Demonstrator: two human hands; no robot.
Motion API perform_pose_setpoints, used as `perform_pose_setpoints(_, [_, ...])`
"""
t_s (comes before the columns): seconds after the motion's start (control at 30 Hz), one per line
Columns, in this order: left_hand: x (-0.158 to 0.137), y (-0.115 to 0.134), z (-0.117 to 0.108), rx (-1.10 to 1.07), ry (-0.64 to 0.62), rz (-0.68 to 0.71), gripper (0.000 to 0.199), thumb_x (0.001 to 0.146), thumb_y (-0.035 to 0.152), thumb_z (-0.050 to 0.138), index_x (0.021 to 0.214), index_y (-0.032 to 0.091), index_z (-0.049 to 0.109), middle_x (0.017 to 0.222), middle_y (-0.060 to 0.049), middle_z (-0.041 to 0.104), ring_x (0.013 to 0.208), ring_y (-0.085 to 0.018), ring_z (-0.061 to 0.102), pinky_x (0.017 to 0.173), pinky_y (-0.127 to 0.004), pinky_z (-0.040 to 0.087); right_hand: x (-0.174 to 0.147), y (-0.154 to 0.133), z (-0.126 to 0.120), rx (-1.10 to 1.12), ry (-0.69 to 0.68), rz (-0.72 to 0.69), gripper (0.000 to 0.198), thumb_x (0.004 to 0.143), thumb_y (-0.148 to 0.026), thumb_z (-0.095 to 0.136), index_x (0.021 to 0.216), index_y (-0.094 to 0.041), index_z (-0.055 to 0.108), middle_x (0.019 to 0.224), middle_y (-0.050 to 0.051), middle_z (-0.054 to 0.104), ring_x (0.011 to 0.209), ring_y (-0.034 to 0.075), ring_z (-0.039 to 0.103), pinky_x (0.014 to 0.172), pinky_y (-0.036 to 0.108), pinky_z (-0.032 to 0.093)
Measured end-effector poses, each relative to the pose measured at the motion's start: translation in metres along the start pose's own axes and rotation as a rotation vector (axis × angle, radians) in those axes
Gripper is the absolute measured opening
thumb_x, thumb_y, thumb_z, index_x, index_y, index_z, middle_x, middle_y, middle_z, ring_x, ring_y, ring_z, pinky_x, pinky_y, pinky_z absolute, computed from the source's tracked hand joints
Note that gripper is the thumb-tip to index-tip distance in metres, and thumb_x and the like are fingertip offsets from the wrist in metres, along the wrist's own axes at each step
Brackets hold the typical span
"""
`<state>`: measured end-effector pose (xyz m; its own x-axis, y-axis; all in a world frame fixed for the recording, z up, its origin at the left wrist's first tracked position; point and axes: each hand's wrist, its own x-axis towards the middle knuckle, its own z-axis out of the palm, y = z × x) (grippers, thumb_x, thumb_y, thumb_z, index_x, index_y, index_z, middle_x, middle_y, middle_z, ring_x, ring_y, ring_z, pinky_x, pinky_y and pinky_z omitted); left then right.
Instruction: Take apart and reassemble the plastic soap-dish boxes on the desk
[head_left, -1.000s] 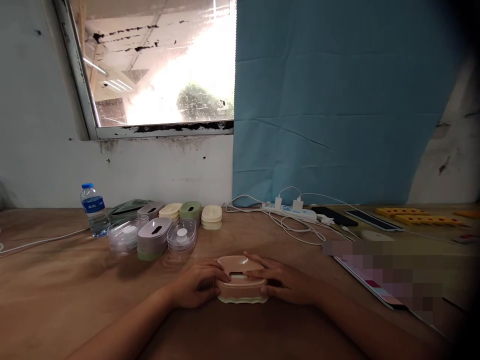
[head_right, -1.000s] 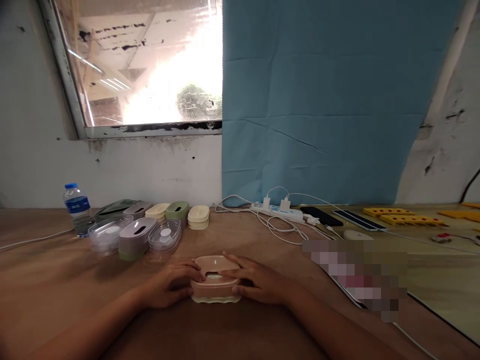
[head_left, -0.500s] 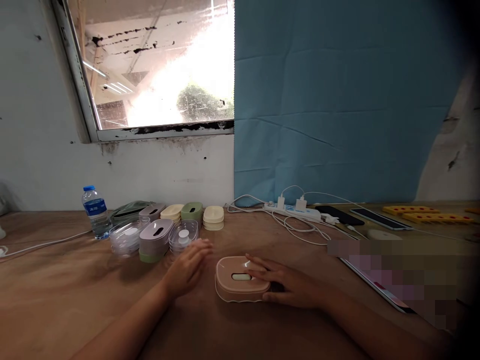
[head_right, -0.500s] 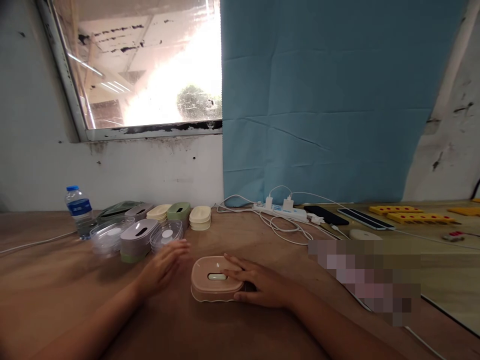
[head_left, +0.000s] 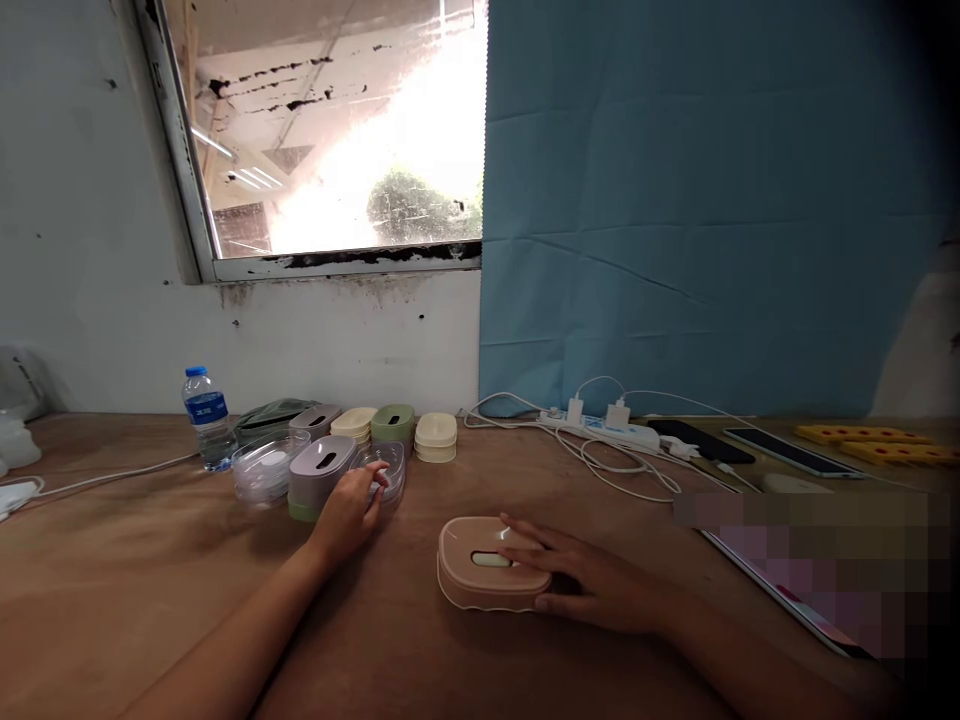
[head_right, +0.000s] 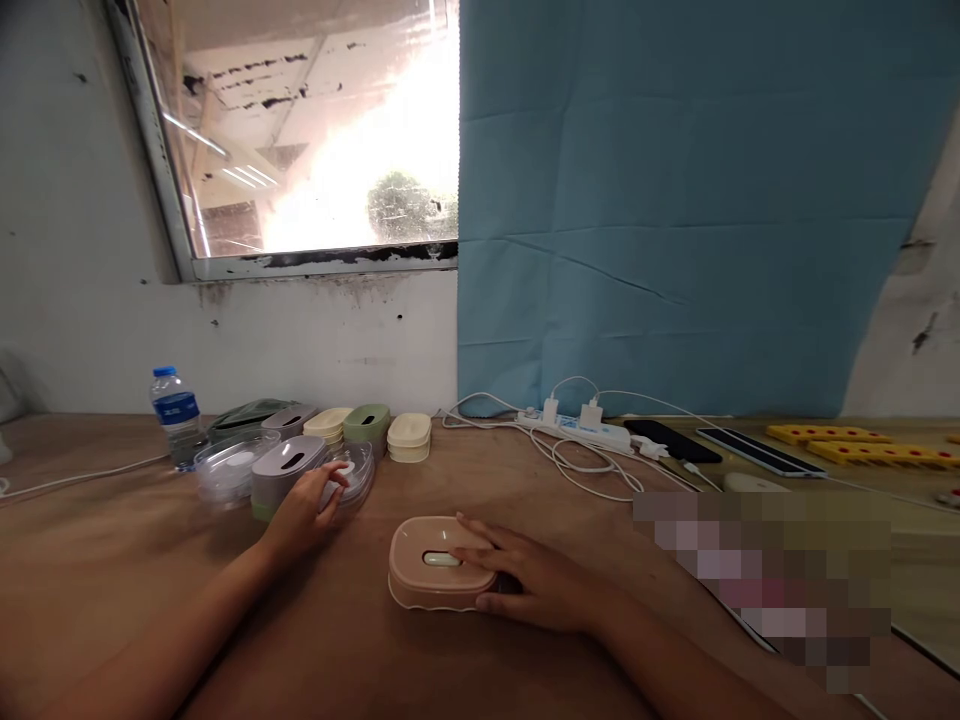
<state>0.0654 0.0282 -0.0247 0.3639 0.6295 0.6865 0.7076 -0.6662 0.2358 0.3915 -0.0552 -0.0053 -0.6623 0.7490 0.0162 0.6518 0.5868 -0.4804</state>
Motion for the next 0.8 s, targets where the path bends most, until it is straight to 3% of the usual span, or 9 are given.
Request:
perform_pose_setpoints(0.2, [0.0,0.009,-0.001,-0.29,0.208,-0.137,0.018,0.082,0.025,0.045,0.099,0.021,0.047,0.091,-0.004,0.06,0.093,-0.019,0.056,0.085,-0.038,0.042,0.0,0.001,0.001,-0.017,0.013,-0.004,0.05,0.08,-0.049,0.046,0.127,-0.036,0.036,0.145,-0.003,0.011,0.129,0.026,0.021,0.103,0.043,0.023])
perform_pose_setpoints(0.3, [0.004,0.027,-0.008,-0.651,0.403,-0.204,0.021,0.079,0.026,0.053,0.097,0.021,0.046,0.089,-0.002,0.06,0.089,-0.018,0.06,0.081,-0.034,0.047,0.0,0.001,0.001,-0.02,0.011,-0.002,0.05,0.08,-0.048,0.047,0.128,-0.037,0.035,0.145,-0.004,0.011,0.129,0.026,0.021,0.103,0.043,0.023])
perform_pose_setpoints(0.37, [0.007,0.043,-0.013,-0.963,0.465,-0.299,0.026,0.076,0.028,0.057,0.098,0.023,0.043,0.09,-0.001,0.059,0.082,-0.019,0.064,0.076,-0.036,0.05,0.0,0.001,0.002,-0.017,0.016,-0.005,0.05,0.08,-0.048,0.047,0.128,-0.038,0.034,0.145,-0.004,0.011,0.129,0.026,0.021,0.103,0.043,0.024])
perform_pose_setpoints(0.53, [0.007,0.071,-0.01,-1.548,0.379,-0.608,0.026,0.074,0.028,0.061,0.092,0.024,0.043,0.09,0.003,0.057,0.079,-0.02,0.065,0.071,-0.035,0.053,0.001,0.001,0.004,-0.084,0.064,0.013,0.051,0.081,-0.049,0.044,0.129,-0.038,0.031,0.145,-0.003,0.013,0.129,0.026,0.022,0.102,0.045,0.025])
perform_pose_setpoints(0.67, [0.001,0.077,0.001,-1.704,0.276,-0.715,0.023,0.072,0.024,0.064,0.085,0.021,0.045,0.084,0.004,0.057,0.081,-0.018,0.065,0.075,-0.033,0.052,0.002,0.003,0.007,-0.17,0.133,0.015,0.063,0.078,-0.052,0.047,0.134,-0.035,0.022,0.146,0.0,0.01,0.13,0.028,0.019,0.102,0.048,0.023])
perform_pose_setpoints(0.8, [-0.003,0.077,0.006,-1.749,0.214,-0.732,0.021,0.073,0.021,0.064,0.085,0.021,0.047,0.082,0.005,0.057,0.079,-0.015,0.064,0.075,-0.03,0.052,0.004,0.004,0.011,-0.204,0.296,0.037,0.075,0.076,-0.052,0.051,0.137,-0.029,0.014,0.146,0.005,0.009,0.13,0.028,0.017,0.102,0.045,0.025])
